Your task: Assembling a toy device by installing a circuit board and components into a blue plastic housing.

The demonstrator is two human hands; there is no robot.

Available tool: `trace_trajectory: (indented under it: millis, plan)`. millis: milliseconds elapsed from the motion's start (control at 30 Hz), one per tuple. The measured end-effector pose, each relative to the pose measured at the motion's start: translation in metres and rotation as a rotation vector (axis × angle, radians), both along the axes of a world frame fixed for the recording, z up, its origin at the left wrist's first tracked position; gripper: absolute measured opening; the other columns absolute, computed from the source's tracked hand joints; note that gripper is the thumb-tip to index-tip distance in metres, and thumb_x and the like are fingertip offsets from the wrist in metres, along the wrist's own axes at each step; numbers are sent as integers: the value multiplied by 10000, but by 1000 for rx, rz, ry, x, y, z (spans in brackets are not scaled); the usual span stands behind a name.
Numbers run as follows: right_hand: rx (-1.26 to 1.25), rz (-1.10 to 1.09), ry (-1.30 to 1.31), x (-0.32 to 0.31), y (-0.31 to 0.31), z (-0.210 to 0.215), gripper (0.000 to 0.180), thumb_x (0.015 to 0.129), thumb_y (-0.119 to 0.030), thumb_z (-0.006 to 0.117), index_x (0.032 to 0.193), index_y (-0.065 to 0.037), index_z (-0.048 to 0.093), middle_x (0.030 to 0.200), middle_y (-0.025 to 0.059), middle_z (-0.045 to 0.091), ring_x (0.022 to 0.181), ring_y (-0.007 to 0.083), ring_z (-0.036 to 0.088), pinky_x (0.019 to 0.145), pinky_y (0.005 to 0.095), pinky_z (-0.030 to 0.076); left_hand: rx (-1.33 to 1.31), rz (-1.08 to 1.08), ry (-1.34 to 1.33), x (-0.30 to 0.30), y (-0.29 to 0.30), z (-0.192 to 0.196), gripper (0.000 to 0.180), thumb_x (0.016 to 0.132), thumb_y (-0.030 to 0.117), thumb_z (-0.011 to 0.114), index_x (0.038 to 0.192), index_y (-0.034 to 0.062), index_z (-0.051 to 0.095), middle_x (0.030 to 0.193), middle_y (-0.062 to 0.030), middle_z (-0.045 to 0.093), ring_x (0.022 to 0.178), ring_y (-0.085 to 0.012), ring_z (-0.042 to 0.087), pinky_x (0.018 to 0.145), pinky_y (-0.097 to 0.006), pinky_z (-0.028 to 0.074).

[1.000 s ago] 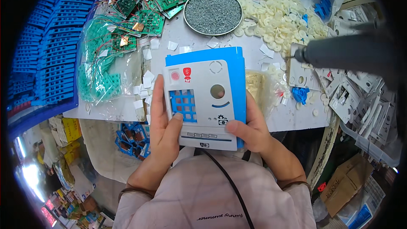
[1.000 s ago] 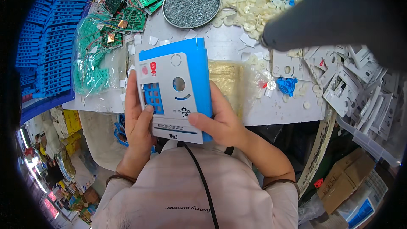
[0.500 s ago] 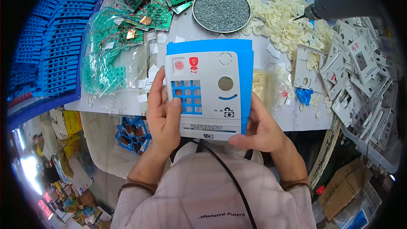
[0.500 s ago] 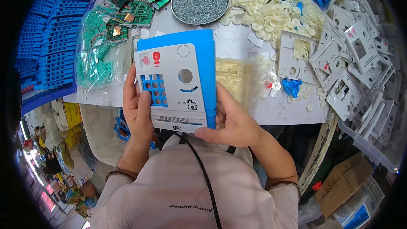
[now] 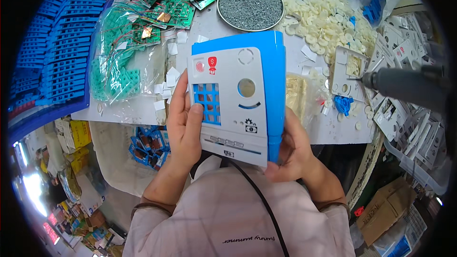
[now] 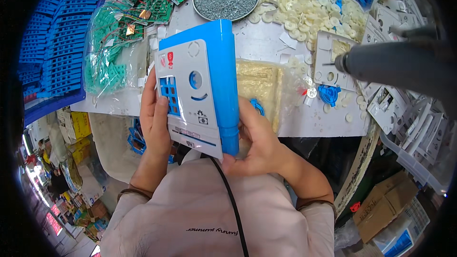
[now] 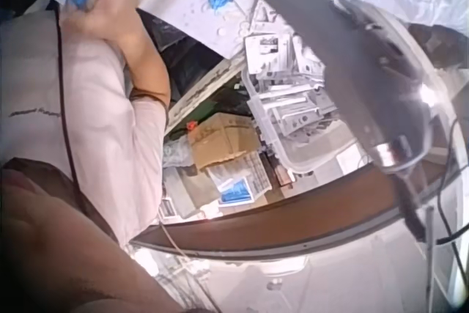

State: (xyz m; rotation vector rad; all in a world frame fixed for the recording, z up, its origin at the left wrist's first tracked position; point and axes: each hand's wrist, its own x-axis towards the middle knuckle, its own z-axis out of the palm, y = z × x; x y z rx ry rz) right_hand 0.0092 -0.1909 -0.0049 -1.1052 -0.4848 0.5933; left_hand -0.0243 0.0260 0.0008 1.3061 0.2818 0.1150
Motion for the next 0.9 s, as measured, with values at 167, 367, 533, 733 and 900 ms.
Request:
trace_trajectory:
  millis: [167, 367, 533, 733, 900]
  plan:
    - [-154, -53, -139, 3, 6, 5, 964, 705, 44, 710, 1545, 26, 239, 1335, 151, 551, 1166, 213, 627, 903, 321, 553, 407, -231, 56, -5, 6, 9, 1310, 696, 225, 894, 1592, -34, -25, 1535, -228, 330, 1401, -342, 396, 1155, -445, 338]
    - [-231, -148, -278, 2, 17, 15, 990, 703, 29, 692, 1553, 46, 184, 1236, 197, 625, 1026, 259, 706, 842, 350, 586, 544, -405, -20, -1, 18, -3, 1573, 472, 360, 1008, 1603, 5, -25, 1583, -240, 186, 1486, -408, 204, 1211, -493, 216]
    - [-323, -247, -476, -2, 26, 9, 994, 749, -31, 671, 1568, 54, 113, 1240, 278, 621, 1007, 374, 714, 834, 395, 586, 275, -247, -7, -1, 3, -13, 1580, 471, 403, 1011, 1608, 12, -14, 1591, -186, 199, 1485, -340, 253, 1208, -457, 249]
    - [-334, -120, -427, 1, 22, 10, 962, 795, -57, 668, 1568, 61, 109, 1356, 306, 546, 1128, 408, 664, 918, 421, 551, 120, -184, 13, 1, 1, -11, 1600, 471, 348, 1027, 1607, 31, -55, 1583, -163, 217, 1470, -304, 298, 1198, -435, 284]
    - [-233, -77, -370, 8, 22, 7, 927, 822, -74, 695, 1565, 38, 151, 1429, 261, 498, 1203, 353, 625, 984, 389, 510, 276, -149, 7, -1, 3, -9, 1566, 488, 281, 1021, 1603, 32, -49, 1604, -169, 200, 1457, -296, 319, 1182, -442, 310]
